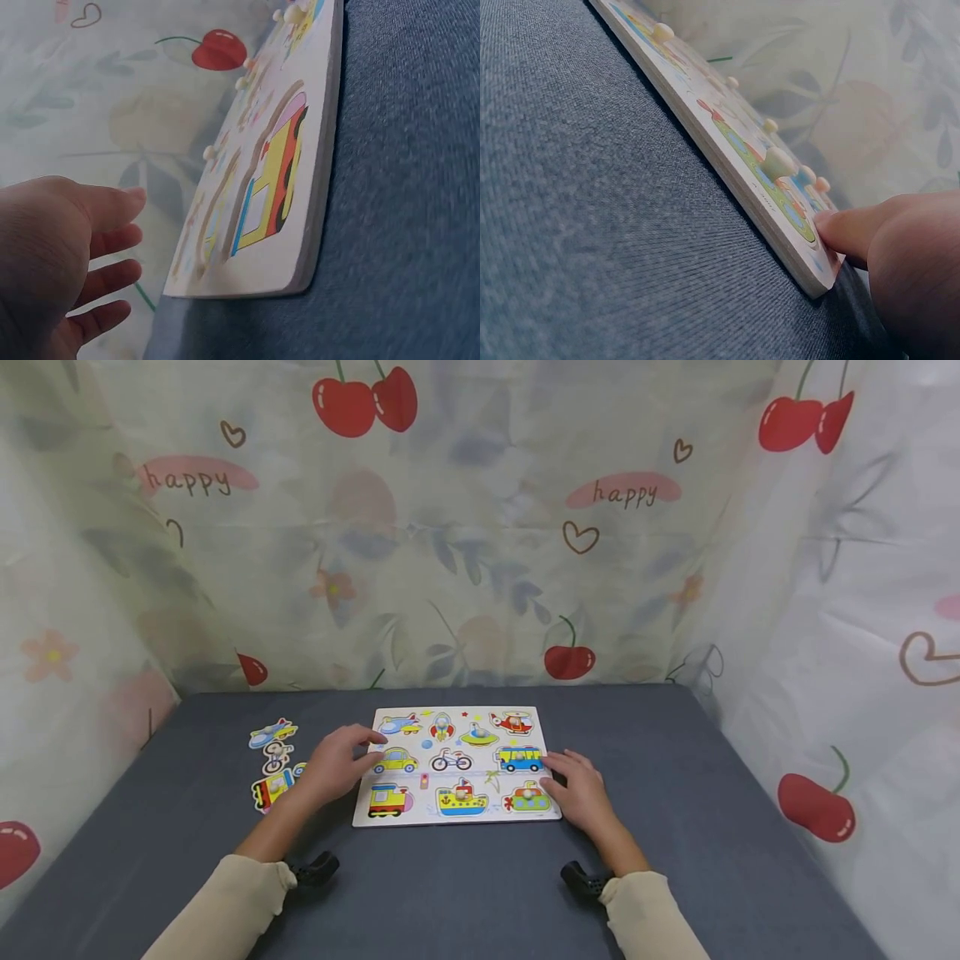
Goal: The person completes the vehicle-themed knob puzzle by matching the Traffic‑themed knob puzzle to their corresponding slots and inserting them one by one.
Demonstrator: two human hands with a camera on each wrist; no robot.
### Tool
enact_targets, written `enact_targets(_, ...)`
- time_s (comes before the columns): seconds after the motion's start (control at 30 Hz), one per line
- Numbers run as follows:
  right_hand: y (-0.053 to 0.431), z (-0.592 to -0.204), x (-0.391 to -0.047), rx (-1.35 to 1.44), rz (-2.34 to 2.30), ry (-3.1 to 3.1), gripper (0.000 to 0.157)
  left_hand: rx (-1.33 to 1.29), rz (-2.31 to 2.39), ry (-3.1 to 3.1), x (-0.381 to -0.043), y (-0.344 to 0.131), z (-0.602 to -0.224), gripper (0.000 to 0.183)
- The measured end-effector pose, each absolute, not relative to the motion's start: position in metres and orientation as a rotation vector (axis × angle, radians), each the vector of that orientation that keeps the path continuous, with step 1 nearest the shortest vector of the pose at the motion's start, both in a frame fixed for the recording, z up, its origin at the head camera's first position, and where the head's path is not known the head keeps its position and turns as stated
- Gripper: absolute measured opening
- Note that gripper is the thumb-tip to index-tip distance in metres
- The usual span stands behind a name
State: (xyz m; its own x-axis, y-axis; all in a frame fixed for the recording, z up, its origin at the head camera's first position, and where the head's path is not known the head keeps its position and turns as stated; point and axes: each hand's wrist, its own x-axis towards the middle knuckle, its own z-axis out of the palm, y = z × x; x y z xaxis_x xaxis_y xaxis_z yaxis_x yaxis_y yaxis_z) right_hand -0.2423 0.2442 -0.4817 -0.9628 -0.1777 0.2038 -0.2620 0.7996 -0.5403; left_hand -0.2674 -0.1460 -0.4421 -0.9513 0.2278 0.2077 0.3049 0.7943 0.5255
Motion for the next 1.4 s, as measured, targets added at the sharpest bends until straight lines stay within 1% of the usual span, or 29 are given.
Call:
enact_targets(0.23,0.245,-0.480,-0.242,0.345,0.880,-2.847,0.043,-0.477,-0.744,-2.890,-0.265,-0.161,-0.436,0.030)
enact_targets(0.57,0.245,-0.481,-0.242,0.342,0.884,-2.849,0.043,-0.600,-0.531,-2.924,-0.267,-0.186,-0.438,0.032)
enact_targets(0.83,0.245,-0.482,-0.242,0.336,0.901,-2.855,0.044,-0.660,-0.535,-3.007,-0.262,-0.210,-0.431,0.036)
enact_targets(1.03,0.246,-0.482,-0.242,0.321,0.902,-2.863,0.044,-0.674,-0.569,-3.042,-0.262,-0.221,-0.431,0.040)
enact_targets(1.2,0.246,-0.483,-0.242,0.324,0.891,-2.863,0.044,-0.683,-0.573,-3.052,-0.264,-0.227,-0.436,0.038)
enact_targets(1.4,0.246,-0.485,-0.244,0.332,0.892,-2.864,0.044,-0.705,-0.558,-3.040,-0.265,-0.235,-0.442,0.030)
